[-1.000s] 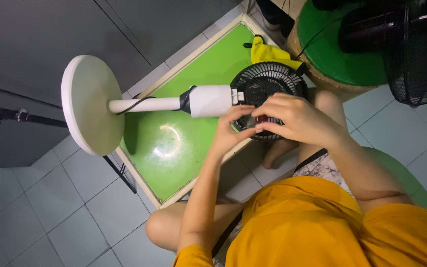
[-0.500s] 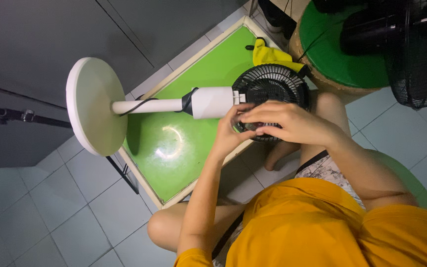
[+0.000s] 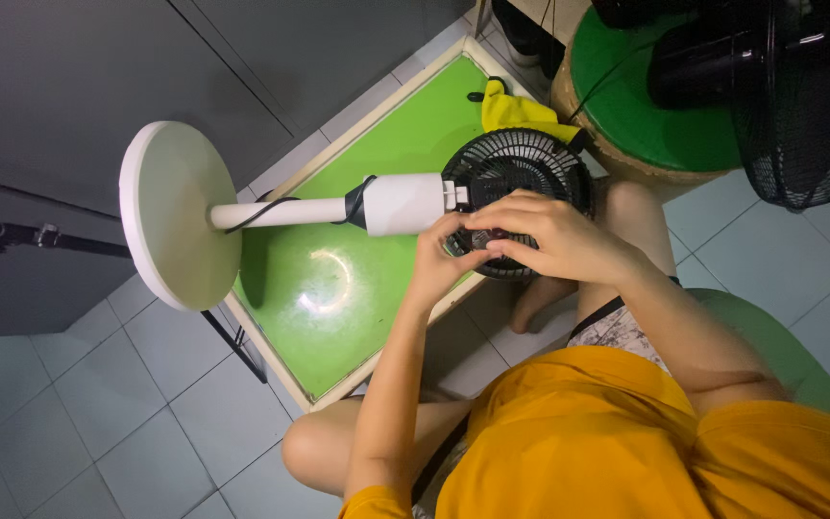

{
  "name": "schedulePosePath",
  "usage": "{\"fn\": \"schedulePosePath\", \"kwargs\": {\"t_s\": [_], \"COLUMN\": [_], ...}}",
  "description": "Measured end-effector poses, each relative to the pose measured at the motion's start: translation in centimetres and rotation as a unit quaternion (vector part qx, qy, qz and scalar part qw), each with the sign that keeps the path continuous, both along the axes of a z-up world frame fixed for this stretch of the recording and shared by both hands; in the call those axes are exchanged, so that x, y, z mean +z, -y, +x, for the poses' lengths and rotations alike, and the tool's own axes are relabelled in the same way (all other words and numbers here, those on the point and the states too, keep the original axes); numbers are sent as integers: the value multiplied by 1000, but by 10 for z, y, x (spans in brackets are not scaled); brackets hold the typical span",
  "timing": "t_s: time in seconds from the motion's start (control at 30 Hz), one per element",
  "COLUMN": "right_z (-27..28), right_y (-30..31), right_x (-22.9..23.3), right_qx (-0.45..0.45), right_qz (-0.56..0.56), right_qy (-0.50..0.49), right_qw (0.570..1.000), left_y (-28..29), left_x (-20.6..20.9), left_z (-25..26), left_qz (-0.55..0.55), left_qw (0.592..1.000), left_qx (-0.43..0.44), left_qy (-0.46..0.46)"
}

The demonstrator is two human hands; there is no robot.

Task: The person uses a screwdriver to tighten screws on the front grill of a standing fan. They work on multiple screws around the grill, occasionally repositioning the fan to access different areas.

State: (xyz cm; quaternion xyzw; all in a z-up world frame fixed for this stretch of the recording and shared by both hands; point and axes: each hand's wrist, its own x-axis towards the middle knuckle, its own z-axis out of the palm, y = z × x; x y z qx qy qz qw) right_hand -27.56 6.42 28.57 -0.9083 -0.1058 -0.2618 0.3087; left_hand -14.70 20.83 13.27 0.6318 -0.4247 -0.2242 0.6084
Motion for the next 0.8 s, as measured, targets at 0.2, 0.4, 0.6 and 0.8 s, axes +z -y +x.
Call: {"fn": "schedulePosePath", "kwargs": {"t_s": [0.2,0.4,0.6,0.8], "right_z": [2,10,14,-1], "right_y": [2,-5,-18,-2], "right_x": [-29,-32,-11,9], "right_qx": [-132,-184,-179,-15], "right_qz": [-47,-224,-228,-14], "right_qy": [-61,23,-43,-117], "right_qw": [988,957,956,993], "left_y": [4,4,8,3], "left_x": [17,16,6,-6], "left_z": [-25,-22,-33,1], "left_qz": [-58,-47,-4,21], "left_qw": [993,988,990,999], "left_qx": [101,128,143,-2], "left_qy": [16,67,-9,-25]}}
